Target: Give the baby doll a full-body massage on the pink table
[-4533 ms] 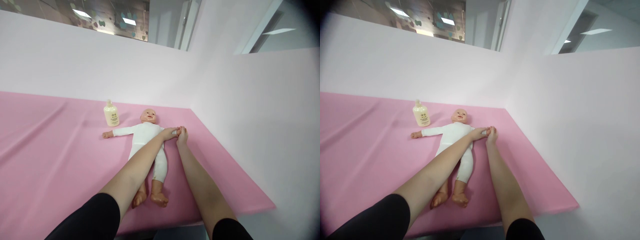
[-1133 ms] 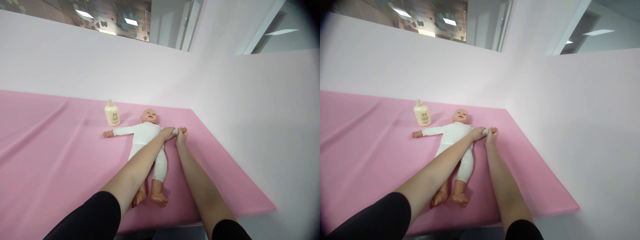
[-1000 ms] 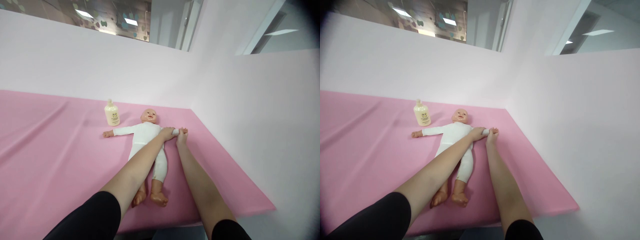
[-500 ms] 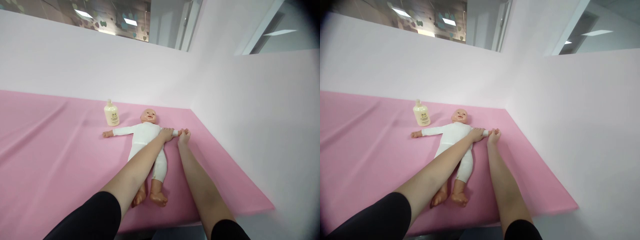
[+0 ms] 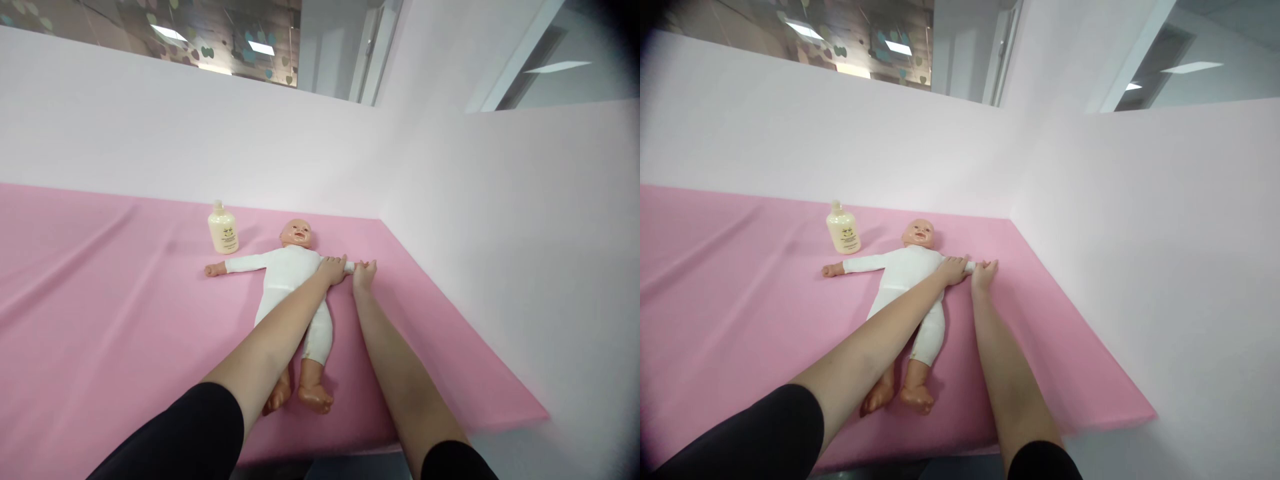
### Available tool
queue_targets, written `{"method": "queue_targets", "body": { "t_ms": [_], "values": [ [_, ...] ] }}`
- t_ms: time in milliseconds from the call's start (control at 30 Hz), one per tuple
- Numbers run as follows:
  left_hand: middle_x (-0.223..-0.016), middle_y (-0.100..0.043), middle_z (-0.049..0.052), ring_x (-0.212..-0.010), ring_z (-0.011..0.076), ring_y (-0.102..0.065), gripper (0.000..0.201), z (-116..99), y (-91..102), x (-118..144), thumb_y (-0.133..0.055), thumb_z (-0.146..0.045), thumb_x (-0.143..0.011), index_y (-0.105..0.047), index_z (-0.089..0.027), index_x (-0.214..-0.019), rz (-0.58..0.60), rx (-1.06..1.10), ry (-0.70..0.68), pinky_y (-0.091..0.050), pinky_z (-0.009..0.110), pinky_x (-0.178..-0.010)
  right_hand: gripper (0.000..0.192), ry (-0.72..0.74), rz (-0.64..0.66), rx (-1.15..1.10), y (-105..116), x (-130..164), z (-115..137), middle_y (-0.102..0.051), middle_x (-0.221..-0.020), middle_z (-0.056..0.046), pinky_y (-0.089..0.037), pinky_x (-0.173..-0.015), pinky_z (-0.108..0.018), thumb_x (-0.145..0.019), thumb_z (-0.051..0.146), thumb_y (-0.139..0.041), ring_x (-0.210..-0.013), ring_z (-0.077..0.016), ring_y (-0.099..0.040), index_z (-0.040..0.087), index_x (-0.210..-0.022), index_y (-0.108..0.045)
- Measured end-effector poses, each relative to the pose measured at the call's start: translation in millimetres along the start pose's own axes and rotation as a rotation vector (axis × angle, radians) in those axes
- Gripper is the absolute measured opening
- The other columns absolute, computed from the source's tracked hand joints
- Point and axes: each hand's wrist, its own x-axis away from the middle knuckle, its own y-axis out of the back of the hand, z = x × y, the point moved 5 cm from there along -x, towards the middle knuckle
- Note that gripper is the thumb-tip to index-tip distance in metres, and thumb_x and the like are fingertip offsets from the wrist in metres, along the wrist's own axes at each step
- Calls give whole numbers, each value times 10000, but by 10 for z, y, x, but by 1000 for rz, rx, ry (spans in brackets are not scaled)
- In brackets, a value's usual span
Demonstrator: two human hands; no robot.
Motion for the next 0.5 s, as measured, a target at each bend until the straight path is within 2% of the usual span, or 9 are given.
{"method": "queue_targets", "body": {
  "t_ms": [100, 233, 300, 367, 500],
  "values": [
    [-1369, -484, 208, -1262, 296, -459, 629, 1, 3, 4, -363, -444, -932, -289, -82, -1441, -1, 3, 5, -298, 396, -1038, 587, 0, 21, 74, -34, 33, 24, -430, -1336, -204, -353, -1084, -459, -745, 284, -506, -1280, -297, -429, 97, -1287, -381],
    [-1409, -447, 183, -1285, 276, -434, 568, -2, 13, 17, -374, -359, -924, -316, -114, -1432, 4, 6, 13, -286, 391, -1052, 787, 15, 45, 183, -78, 89, 50, -208, -1483, -264, -139, -1156, -540, -697, 311, -580, -1426, -379, -115, 43, -1368, -269],
    [-1417, -438, 180, -1294, 276, -423, 546, -3, 15, 21, -362, -313, -920, -327, -113, -1427, 9, 4, 21, -280, 400, -1057, 863, 27, 67, 253, -100, 114, 57, -92, -1516, -285, -86, -1141, -581, -685, 318, -603, -1430, -410, -3, 18, -1394, -213],
    [-1422, -430, 186, -1302, 279, -413, 547, -4, 10, 20, -362, -290, -913, -329, -103, -1426, 16, 3, 31, -273, 410, -1064, 898, 41, 87, 315, -114, 130, 60, -37, -1519, -304, -91, -1128, -591, -682, 319, -614, -1425, -425, 7, -3, -1405, -189],
    [-1458, -367, 219, -1345, 292, -361, 573, -12, -10, 19, -371, -283, -906, -303, -61, -1430, 42, 0, 53, -244, 436, -1089, 896, 122, 140, 405, -137, 143, 79, -29, -1493, -357, -148, -1131, -537, -700, 288, -597, -1416, -418, -118, -67, -1406, -176]
  ]
}}
